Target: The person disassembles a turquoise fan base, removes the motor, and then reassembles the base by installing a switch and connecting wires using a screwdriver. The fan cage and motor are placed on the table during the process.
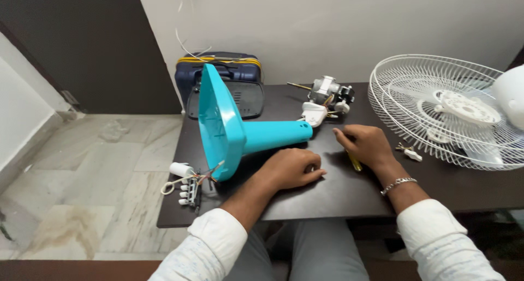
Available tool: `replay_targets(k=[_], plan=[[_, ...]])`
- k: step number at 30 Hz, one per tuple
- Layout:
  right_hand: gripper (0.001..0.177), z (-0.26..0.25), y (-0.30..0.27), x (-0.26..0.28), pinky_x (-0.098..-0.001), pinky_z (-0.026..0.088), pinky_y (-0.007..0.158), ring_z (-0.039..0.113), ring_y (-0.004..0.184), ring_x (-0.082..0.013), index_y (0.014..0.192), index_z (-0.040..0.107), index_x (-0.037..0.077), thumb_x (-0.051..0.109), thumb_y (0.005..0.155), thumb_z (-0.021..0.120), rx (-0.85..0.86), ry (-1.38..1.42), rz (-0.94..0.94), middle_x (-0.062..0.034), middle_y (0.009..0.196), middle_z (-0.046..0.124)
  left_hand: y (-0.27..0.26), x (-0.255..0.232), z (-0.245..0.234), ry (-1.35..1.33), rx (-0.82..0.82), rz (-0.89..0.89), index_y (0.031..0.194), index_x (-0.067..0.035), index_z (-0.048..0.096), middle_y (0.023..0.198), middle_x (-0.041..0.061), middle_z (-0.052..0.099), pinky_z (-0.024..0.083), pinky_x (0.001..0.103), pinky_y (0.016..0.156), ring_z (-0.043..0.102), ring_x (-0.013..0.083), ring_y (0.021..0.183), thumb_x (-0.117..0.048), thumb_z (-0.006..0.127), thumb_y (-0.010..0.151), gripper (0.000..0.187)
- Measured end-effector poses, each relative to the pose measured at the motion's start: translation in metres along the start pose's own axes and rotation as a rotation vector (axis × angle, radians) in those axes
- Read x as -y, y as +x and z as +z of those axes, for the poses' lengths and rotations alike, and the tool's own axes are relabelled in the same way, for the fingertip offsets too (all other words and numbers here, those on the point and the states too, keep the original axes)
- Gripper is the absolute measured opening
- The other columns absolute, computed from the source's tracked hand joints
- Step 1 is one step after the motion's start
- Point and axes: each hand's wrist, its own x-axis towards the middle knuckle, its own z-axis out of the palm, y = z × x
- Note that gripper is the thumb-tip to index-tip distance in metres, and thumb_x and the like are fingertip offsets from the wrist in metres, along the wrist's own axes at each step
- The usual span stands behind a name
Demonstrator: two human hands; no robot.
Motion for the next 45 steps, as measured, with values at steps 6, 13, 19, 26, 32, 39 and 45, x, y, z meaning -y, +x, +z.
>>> replay_targets(k=[6, 13, 19, 26, 32, 39, 45], plan=[[0.035, 0.002, 0.001, -0.001, -0.0421, 0.047, 0.053, 0.06, 0.057, -0.0334, 0.073, 0.066, 0.005, 0.033, 0.094, 0.071, 0.012, -0.023, 0.006, -0.0134, 0.066, 0.062, 0.0, 0.001, -0.001, 0.014, 0.006, 0.021, 0.087, -0.012, 0.071, 0.079, 0.005, 0.07, 0.054, 0.044, 0.067, 0.07, 0.028, 0.077, -0.038, 0.071, 0.091, 0.025], [0.036, 0.004, 0.0, -0.001, -0.0413, 0.048, 0.053, 0.06, 0.055, -0.0321, 0.073, 0.066, 0.004, 0.033, 0.094, 0.071, 0.04, -0.032, 0.047, -0.0129, 0.065, 0.062, 0.0, 0.002, -0.001, 0.012, 0.022, 0.027, 0.088, -0.012, 0.071, 0.08, 0.005, 0.07, 0.053, 0.044, 0.065, 0.07, 0.0274, 0.076, -0.037, 0.07, 0.091, 0.025], [0.035, 0.003, 0.0, -0.001, -0.0408, 0.048, 0.052, 0.062, 0.055, -0.0317, 0.073, 0.066, 0.004, 0.032, 0.093, 0.071, -0.001, 0.006, 0.039, -0.0123, 0.066, 0.064, 0.001, 0.002, -0.002, 0.002, 0.028, 0.02, 0.088, -0.011, 0.071, 0.079, 0.007, 0.07, 0.053, 0.044, 0.066, 0.069, 0.0288, 0.076, -0.036, 0.071, 0.091, 0.025], [0.033, 0.003, 0.001, -0.001, -0.041, 0.048, 0.053, 0.062, 0.057, -0.0328, 0.072, 0.066, 0.005, 0.029, 0.094, 0.071, -0.04, 0.009, -0.04, -0.0124, 0.067, 0.064, 0.002, 0.008, -0.005, -0.066, 0.002, 0.045, 0.086, -0.007, 0.07, 0.081, 0.011, 0.07, 0.053, 0.044, 0.068, 0.068, 0.031, 0.074, -0.032, 0.074, 0.09, 0.025], [0.031, 0.005, 0.003, -0.004, -0.0408, 0.049, 0.053, 0.062, 0.057, -0.0325, 0.073, 0.066, 0.005, 0.027, 0.094, 0.072, -0.055, 0.017, -0.09, -0.0122, 0.068, 0.065, 0.003, 0.01, -0.004, -0.071, 0.01, 0.058, 0.085, -0.006, 0.07, 0.08, 0.012, 0.071, 0.053, 0.043, 0.067, 0.068, 0.031, 0.073, -0.029, 0.074, 0.089, 0.024], [0.03, 0.006, 0.0, -0.003, -0.0402, 0.05, 0.054, 0.064, 0.061, -0.0326, 0.072, 0.067, 0.007, 0.028, 0.093, 0.074, -0.099, 0.044, -0.136, -0.0105, 0.069, 0.066, 0.005, 0.01, -0.007, -0.079, 0.035, 0.022, 0.083, -0.006, 0.071, 0.076, 0.012, 0.071, 0.054, 0.041, 0.062, 0.068, 0.0302, 0.067, -0.028, 0.076, 0.087, 0.023], [0.034, 0.005, 0.0, -0.002, -0.0394, 0.051, 0.052, 0.064, 0.056, -0.0286, 0.068, 0.065, 0.008, 0.029, 0.094, 0.074, -0.109, 0.066, -0.153, -0.009, 0.066, 0.066, 0.006, 0.006, -0.008, -0.059, 0.093, -0.091, 0.08, -0.006, 0.071, 0.071, 0.01, 0.072, 0.053, 0.038, 0.059, 0.067, 0.0264, 0.062, -0.029, 0.077, 0.085, 0.024]])
